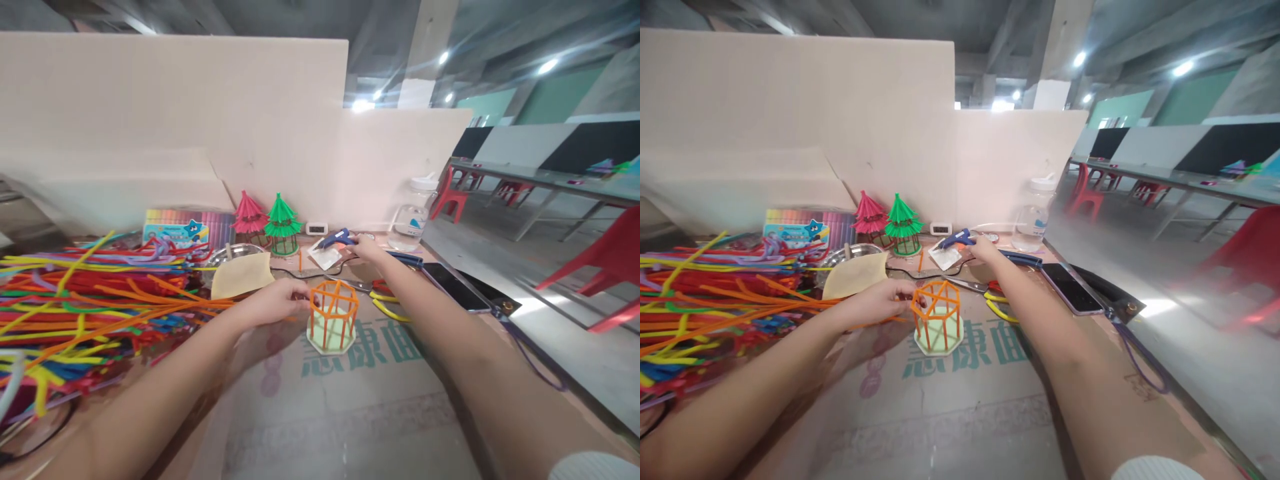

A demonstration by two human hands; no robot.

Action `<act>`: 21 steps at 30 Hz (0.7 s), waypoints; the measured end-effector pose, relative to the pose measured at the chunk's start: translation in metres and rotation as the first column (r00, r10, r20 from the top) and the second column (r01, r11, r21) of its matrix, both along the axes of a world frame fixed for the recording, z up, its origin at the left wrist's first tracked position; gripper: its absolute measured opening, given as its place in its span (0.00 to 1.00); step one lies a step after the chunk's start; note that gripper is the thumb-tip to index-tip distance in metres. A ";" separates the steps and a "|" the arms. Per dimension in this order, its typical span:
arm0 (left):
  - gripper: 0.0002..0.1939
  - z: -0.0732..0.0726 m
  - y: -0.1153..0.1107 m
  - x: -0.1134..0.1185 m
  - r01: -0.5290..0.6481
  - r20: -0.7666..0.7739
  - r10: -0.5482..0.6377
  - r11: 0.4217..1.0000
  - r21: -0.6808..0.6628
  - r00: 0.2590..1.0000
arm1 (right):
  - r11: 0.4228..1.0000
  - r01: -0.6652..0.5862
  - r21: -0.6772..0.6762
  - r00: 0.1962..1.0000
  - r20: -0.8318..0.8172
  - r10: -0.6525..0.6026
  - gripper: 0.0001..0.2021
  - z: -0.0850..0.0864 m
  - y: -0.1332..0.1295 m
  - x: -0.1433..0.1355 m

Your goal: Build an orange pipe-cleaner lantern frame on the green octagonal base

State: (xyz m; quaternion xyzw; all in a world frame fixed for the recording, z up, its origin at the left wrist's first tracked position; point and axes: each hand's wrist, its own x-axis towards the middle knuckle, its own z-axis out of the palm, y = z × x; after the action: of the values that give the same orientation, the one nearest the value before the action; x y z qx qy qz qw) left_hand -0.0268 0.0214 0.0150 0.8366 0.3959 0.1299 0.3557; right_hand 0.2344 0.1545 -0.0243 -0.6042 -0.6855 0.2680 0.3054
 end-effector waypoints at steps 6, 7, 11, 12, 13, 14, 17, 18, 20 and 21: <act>0.14 0.009 0.003 -0.010 -0.033 -0.083 0.039 0.997 0.075 0.996 | 0.997 -0.061 0.048 0.995 -0.071 0.064 0.11 0.012 -0.051 0.020; 0.15 0.014 0.003 -0.012 -0.075 -0.092 0.090 0.986 0.149 0.992 | 0.996 -0.069 0.053 0.993 -0.089 0.073 0.11 0.015 -0.060 0.024; 0.15 0.035 -0.007 -0.012 -0.161 -0.057 0.210 0.876 0.454 0.976 | 0.995 -0.095 0.043 0.982 -0.163 0.101 0.16 0.018 -0.088 0.036; 0.15 0.040 -0.011 -0.010 -0.154 -0.047 0.203 0.857 0.492 0.978 | 0.995 -0.094 0.041 0.979 -0.177 0.099 0.16 0.018 -0.091 0.036; 0.15 0.042 -0.014 -0.008 -0.148 -0.039 0.197 0.842 0.519 0.980 | 0.995 -0.090 0.040 0.978 -0.187 0.096 0.16 0.017 -0.092 0.036; 0.14 0.044 -0.017 -0.005 -0.147 -0.035 0.196 0.831 0.537 0.980 | 0.996 -0.083 0.044 0.977 -0.191 0.090 0.16 0.016 -0.091 0.035; 0.15 0.041 -0.019 -0.001 -0.222 -0.001 0.263 0.815 0.535 0.965 | 0.995 -0.074 0.061 0.980 -0.181 0.084 0.16 0.015 -0.084 0.028; 0.16 0.039 -0.015 -0.001 -0.274 0.025 0.304 0.816 0.510 0.952 | 0.995 -0.078 0.065 0.981 -0.175 0.088 0.16 0.015 -0.081 0.026; 0.20 0.033 -0.001 0.000 -0.390 0.094 0.390 0.808 0.442 0.916 | 0.993 -0.093 0.072 0.980 -0.168 0.104 0.16 0.016 -0.076 0.022; 0.23 0.031 0.009 0.001 -0.432 0.125 0.419 0.804 0.409 0.899 | 0.992 -0.103 0.075 0.979 -0.166 0.114 0.16 0.016 -0.075 0.021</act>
State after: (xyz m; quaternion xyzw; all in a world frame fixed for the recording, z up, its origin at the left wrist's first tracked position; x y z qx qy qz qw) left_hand -0.0260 0.0302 0.0460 0.7817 0.5298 0.3017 0.1314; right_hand 0.2552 0.0793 -0.0080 -0.5304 -0.6972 0.3121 0.3676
